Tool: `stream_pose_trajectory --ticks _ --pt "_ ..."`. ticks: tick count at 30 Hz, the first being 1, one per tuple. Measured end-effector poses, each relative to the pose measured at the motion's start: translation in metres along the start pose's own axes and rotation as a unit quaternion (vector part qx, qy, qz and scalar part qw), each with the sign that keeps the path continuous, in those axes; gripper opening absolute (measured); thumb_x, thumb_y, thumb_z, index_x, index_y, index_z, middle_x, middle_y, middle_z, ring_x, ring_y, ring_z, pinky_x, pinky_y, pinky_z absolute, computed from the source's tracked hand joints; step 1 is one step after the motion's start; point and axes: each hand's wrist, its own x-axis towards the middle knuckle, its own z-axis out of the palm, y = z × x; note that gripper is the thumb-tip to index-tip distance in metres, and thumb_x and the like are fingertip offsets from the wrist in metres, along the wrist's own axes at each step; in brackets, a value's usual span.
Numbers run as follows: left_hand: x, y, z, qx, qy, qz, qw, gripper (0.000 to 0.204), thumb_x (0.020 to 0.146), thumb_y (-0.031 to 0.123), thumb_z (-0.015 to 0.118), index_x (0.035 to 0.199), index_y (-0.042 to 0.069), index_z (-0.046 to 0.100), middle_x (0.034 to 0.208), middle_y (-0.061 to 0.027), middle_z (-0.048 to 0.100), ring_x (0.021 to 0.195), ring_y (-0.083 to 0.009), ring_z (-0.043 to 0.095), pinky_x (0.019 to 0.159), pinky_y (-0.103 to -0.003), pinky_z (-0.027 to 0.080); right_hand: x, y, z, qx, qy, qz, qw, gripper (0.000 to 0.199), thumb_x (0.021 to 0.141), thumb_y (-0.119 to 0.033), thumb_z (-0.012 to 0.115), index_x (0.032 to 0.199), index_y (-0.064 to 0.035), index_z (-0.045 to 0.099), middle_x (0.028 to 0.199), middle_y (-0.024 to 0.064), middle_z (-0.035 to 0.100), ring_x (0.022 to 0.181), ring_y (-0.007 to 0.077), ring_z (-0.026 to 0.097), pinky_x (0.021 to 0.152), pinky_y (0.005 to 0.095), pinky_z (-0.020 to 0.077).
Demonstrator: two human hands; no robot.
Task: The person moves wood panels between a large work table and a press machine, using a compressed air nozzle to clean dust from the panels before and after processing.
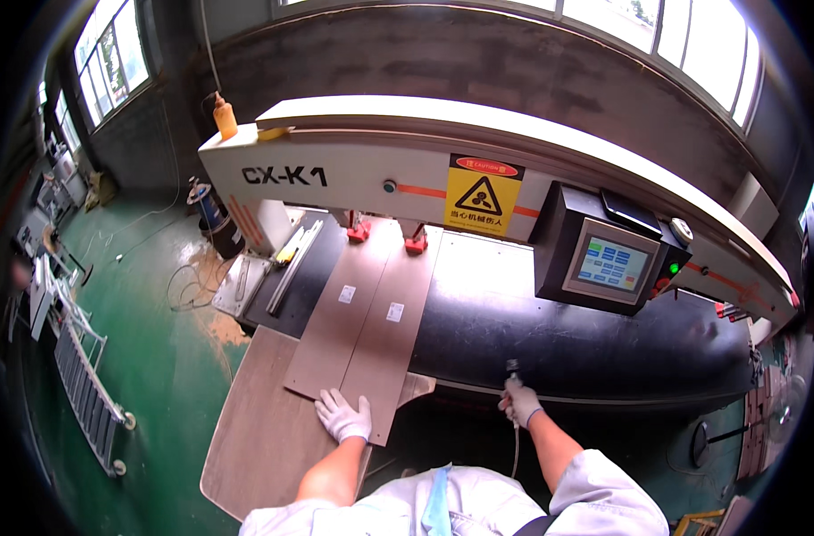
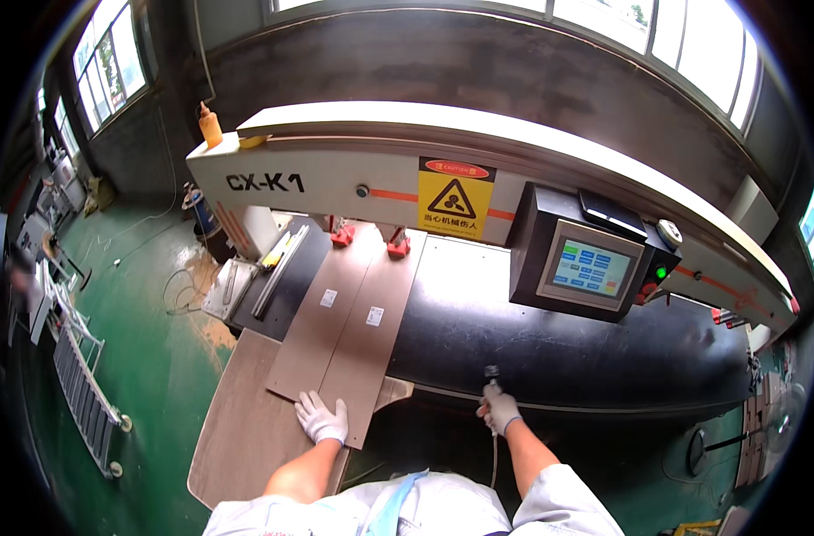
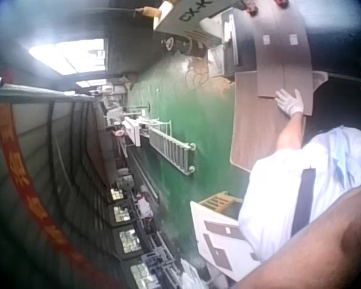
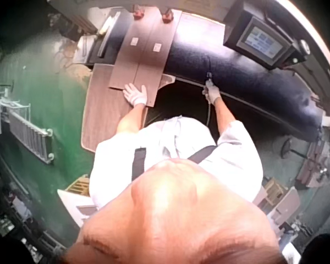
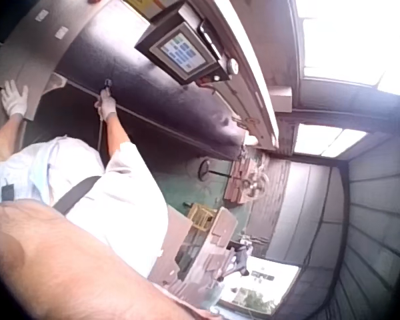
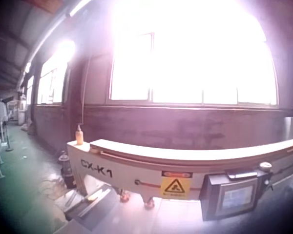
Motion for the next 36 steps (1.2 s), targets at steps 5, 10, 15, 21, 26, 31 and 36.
stream_pose_trajectory --ticks 5,10,15,21,26,31,36 --pt "0.006 0.003 -0.005 0.002 0.012 0.005 1.0 0.093 0.094 0.062 0.058 0.163 0.002 0.041 0.173 -0.0222 0.029 0.158 -0.0487 0.025 0.132 -0.055 0.017 -0.077 0.026 0.055 -0.56 -0.063 -0.243 0.789 0.062 0.1 -0.059 0.053 0.101 -0.0003 0.073 0.086 0.0227 0.075 0.084 0.0379 0.075 0.085 0.045 0.0564" --pt "0.013 -0.005 0.004 -0.007 0.055 0.024 0.998 0.079 0.094 0.058 0.062 0.155 0.009 0.054 0.165 -0.0206 0.041 0.151 -0.0456 0.036 0.129 -0.055 0.024 -0.08 0.056 0.059 -0.068 0.051 -0.068 0.994 0.04 0.101 -0.04 0.064 0.079 -0.0069 0.059 0.067 0.0026 0.057 0.052 0.0132 0.052 0.049 0.0344 0.0407" --pt "0.104 -0.061 -0.044 -0.002 0.008 -0.037 0.999 0.042 0.1 0.049 0.058 0.112 0.015 0.08 0.129 -0.015 0.069 0.126 -0.0367 0.059 0.112 -0.051 0.043 -0.115 0.041 0.055 -0.22 -0.093 -0.002 0.971 0.037 0.102 -0.038 0.062 0.078 -0.0106 0.057 0.065 -0.001 0.052 0.049 0.0089 0.045 0.046 0.0292 0.0337" --pt "0.176 -0.098 -0.058 -0.005 -0.035 -0.001 0.999 0.073 0.091 0.051 0.074 0.152 0.015 0.057 0.16 -0.0167 0.049 0.15 -0.0381 0.042 0.125 -0.05 0.034 -0.137 0.006 0.118 -0.282 -0.098 0.029 0.954 0.047 0.102 -0.052 0.058 0.091 -0.0069 0.061 0.068 0.0029 0.063 0.046 0.0099 0.048 0.037 0.0309 0.032" --pt "0.14 -0.085 -0.025 -0.067 0.002 0.071 0.995 0.071 0.092 0.046 0.074 0.15 0.009 0.057 0.158 -0.018 0.051 0.148 -0.0354 0.043 0.126 -0.05 0.028 -0.074 0.015 0.175 -0.17 -0.125 -0.004 0.977 0.056 0.103 -0.063 0.059 0.091 -0.0096 0.071 0.083 0.0069 0.07 0.068 0.0152 0.064 0.058 0.0313 0.0444" --pt "0.003 -0.052 -0.009 -0.068 0.043 0.073 0.994 0.074 0.087 0.045 0.079 0.147 0.008 0.057 0.144 -0.0172 0.057 0.139 -0.0361 0.047 0.123 -0.052 0.03 -0.033 -0.004 0.183 -0.142 -0.103 -0.01 0.985 0.054 0.101 -0.066 0.062 0.089 -0.0143 0.072 0.076 0.0003 0.062 0.062 0.0138 0.052 0.05 0.0321 0.0349" --pt "-0.147 -0.008 -0.018 -0.122 -0.034 0.02 0.992 0.069 0.087 0.037 0.082 0.141 0.001 0.059 0.131 -0.0216 0.065 0.129 -0.0368 0.057 0.114 -0.049 0.043 -0.012 -0.009 0.064 -0.245 -0.115 -0.078 0.96 0.051 0.103 -0.059 0.063 0.089 -0.0112 0.073 0.071 -0.0007 0.062 0.058 0.0114 0.047 0.056 0.0299 0.0369"
